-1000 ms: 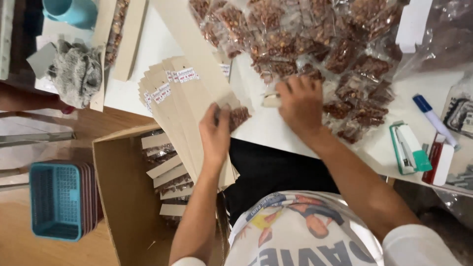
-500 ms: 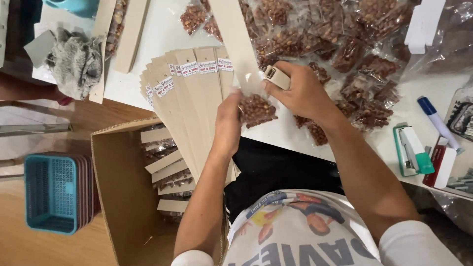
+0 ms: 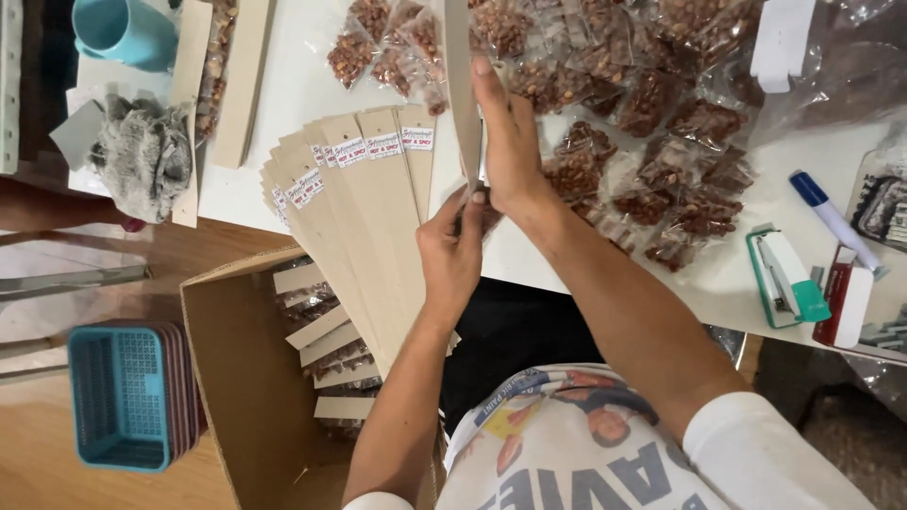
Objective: Stapling small plastic bags filled with nuts onto cardboard display strips for retail.
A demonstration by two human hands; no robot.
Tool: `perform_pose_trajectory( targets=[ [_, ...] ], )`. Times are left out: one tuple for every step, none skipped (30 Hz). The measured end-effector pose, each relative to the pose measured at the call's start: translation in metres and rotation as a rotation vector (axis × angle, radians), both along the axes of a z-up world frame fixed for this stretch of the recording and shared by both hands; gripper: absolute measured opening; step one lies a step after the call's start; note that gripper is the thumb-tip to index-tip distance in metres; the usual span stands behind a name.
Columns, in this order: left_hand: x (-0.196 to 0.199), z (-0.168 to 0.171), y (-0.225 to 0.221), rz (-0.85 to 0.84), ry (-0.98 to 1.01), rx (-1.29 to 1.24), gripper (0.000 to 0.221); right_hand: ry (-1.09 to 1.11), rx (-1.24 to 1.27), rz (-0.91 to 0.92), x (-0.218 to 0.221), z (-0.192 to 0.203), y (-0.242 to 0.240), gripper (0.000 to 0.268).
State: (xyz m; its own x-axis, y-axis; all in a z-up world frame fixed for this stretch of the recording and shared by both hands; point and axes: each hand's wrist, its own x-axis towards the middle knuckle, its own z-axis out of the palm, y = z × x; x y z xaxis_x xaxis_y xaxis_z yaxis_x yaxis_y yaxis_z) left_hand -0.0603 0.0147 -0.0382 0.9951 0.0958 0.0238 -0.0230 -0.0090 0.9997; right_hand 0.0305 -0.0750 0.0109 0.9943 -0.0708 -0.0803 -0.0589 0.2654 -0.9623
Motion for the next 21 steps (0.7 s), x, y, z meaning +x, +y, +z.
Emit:
perform_pose_trajectory(
  targets=[
    [0.001, -0.006, 0.002, 0.003, 0.007, 0.135, 0.023, 0.033, 0.042, 0.058, 0.005, -0.013, -0.003, 0.052],
    [0.003, -0.012, 0.004, 0.008, 0.014, 0.27, 0.024, 0.067, 0.084, 0.115, 0.009, -0.025, -0.006, 0.06],
    [0.005, -0.013, 0.006, 0.009, 0.013, 0.269, 0.024, 0.065, 0.082, 0.116, 0.013, -0.042, -0.02, 0.06],
    [0.007, -0.014, 0.008, 0.047, 0.096, 0.195, 0.015, -0.187, -0.464, 0.117, 0.018, -0.058, -0.034, 0.046],
    [0.011, -0.015, 0.01, 0.089, 0.171, 0.12, 0.025, -0.448, -1.011, 0.11, 0.025, -0.073, -0.048, 0.048],
    [0.021, -0.023, 0.016, 0.094, 0.162, 0.118, 0.025, -0.459, -1.013, 0.11, 0.038, -0.078, -0.06, 0.048],
    [0.024, -0.033, 0.021, 0.12, 0.314, 0.068, 0.034, -0.472, -1.322, 0.165, 0.043, -0.086, -0.072, 0.033],
    [0.026, -0.042, 0.026, 0.146, 0.466, 0.018, 0.075, -0.482, -1.631, 0.223, 0.047, -0.094, -0.085, 0.02],
    [0.027, -0.028, 0.024, 0.143, 0.463, 0.015, 0.075, -0.483, -1.636, 0.22, 0.039, -0.085, -0.083, 0.02],
    [0.029, -0.013, 0.022, 0.165, 0.594, -0.137, 0.075, -0.688, -1.537, -0.007, 0.031, -0.075, -0.081, 0.012],
    [0.032, 0.003, 0.022, 0.195, 0.723, -0.29, 0.077, -0.891, -1.407, -0.221, 0.025, -0.065, -0.076, 0.011],
    [0.037, 0.004, 0.02, 0.2, 0.72, -0.292, 0.077, -0.897, -1.405, -0.219, 0.013, -0.054, -0.069, 0.011],
    [0.039, 0.003, 0.017, 0.243, 0.707, -0.39, 0.052, -1.021, -1.249, -0.125, -0.002, -0.046, -0.064, 0.005],
    [0.042, 0.002, 0.014, 0.285, 0.692, -0.486, 0.039, -1.135, -1.087, -0.032, -0.017, -0.038, -0.058, 0.012],
    [0.042, 0.008, 0.012, 0.285, 0.696, -0.487, 0.039, -1.132, -1.089, -0.029, -0.024, -0.039, -0.057, 0.012],
    [0.042, 0.014, 0.011, 0.199, 0.637, -0.526, 0.05, -1.199, -1.15, 0.041, -0.031, -0.04, -0.055, 0.011],
    [0.04, 0.02, 0.01, 0.117, 0.58, -0.562, 0.061, -1.266, -1.206, 0.114, -0.039, -0.042, -0.053, 0.015],
    [0.037, 0.011, 0.01, 0.121, 0.586, -0.562, 0.061, -1.261, -1.203, 0.119, -0.042, -0.042, -0.054, 0.015],
    [0.037, 0.002, 0.011, 0.081, 0.47, -0.437, 0.031, -1.247, -1.171, 0.12, -0.041, -0.042, -0.054, 0.016],
    [0.037, -0.005, 0.011, 0.042, 0.354, -0.311, 0.027, -1.232, -1.139, 0.121, -0.041, -0.041, -0.053, 0.018],
    [0.037, -0.02, 0.013, 0.041, 0.352, -0.312, 0.027, -1.232, -1.14, 0.119, -0.039, -0.056, -0.053, 0.018]
  ],
)
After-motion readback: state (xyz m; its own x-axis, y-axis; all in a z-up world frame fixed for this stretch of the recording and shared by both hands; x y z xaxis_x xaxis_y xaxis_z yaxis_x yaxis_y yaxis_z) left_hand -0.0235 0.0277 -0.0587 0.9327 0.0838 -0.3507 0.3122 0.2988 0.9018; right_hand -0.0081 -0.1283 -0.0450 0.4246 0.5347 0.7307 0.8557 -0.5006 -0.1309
